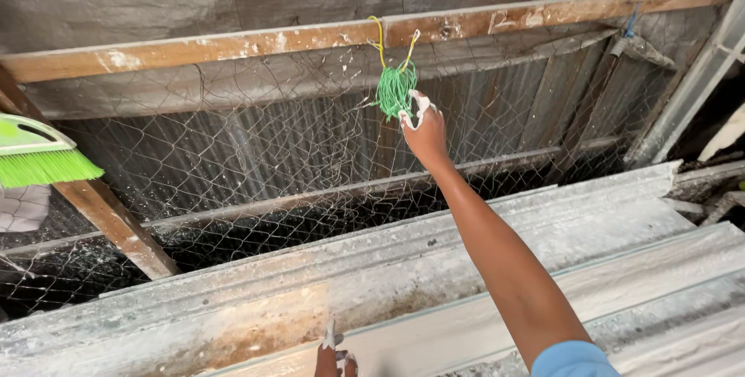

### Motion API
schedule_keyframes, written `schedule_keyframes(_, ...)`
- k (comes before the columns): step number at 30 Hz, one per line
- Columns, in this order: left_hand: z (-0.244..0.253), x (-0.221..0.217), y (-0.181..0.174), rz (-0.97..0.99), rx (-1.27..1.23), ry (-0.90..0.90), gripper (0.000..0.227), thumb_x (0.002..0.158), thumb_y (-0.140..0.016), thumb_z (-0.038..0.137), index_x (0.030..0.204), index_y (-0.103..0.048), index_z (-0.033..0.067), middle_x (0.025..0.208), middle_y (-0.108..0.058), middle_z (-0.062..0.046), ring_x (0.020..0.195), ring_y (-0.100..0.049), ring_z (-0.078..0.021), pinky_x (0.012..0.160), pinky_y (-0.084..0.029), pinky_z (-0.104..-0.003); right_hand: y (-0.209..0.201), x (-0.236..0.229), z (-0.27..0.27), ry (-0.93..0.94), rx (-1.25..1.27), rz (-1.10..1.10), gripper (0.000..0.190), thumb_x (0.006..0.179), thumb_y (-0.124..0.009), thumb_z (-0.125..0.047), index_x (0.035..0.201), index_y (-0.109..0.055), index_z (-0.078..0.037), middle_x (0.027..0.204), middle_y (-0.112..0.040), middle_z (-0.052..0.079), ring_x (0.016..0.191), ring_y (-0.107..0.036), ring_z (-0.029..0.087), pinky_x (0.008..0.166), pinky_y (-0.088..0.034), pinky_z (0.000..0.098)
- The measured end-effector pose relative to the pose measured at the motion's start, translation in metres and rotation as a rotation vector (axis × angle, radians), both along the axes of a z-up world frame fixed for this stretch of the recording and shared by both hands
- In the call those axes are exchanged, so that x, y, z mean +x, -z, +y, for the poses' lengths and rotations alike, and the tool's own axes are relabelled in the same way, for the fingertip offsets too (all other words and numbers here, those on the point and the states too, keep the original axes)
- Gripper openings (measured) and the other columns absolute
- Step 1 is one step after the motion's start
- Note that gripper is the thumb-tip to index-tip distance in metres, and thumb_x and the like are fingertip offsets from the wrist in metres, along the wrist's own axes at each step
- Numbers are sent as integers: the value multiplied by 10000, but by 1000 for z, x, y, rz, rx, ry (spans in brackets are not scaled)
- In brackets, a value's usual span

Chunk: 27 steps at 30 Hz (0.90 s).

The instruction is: The person smooths a white paste over a long rectangular mold using both hands, then retrieves a green string and places it into the mold. The person mixes a white paste in a bucket and pours it into the mold, spreading it with their hands.

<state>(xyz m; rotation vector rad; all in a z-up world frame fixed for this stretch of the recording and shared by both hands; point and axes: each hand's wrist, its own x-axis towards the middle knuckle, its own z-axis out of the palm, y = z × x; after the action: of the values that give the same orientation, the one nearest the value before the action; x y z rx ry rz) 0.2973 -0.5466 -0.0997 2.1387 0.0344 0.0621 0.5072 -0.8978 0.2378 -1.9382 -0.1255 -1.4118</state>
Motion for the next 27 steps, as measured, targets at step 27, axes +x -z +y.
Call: schedule_keyframes(27,13,-43,14,-26,-45,3,770,838,-656,107,1536,-333,135,1330,-544,-143,1015,-715,-258,785,-614,-443,-66,-18,-57,145,-235,-58,155,894,-728,-80,1027,-657,-44,1014,-659,207,991,-588,445,896,-467,534)
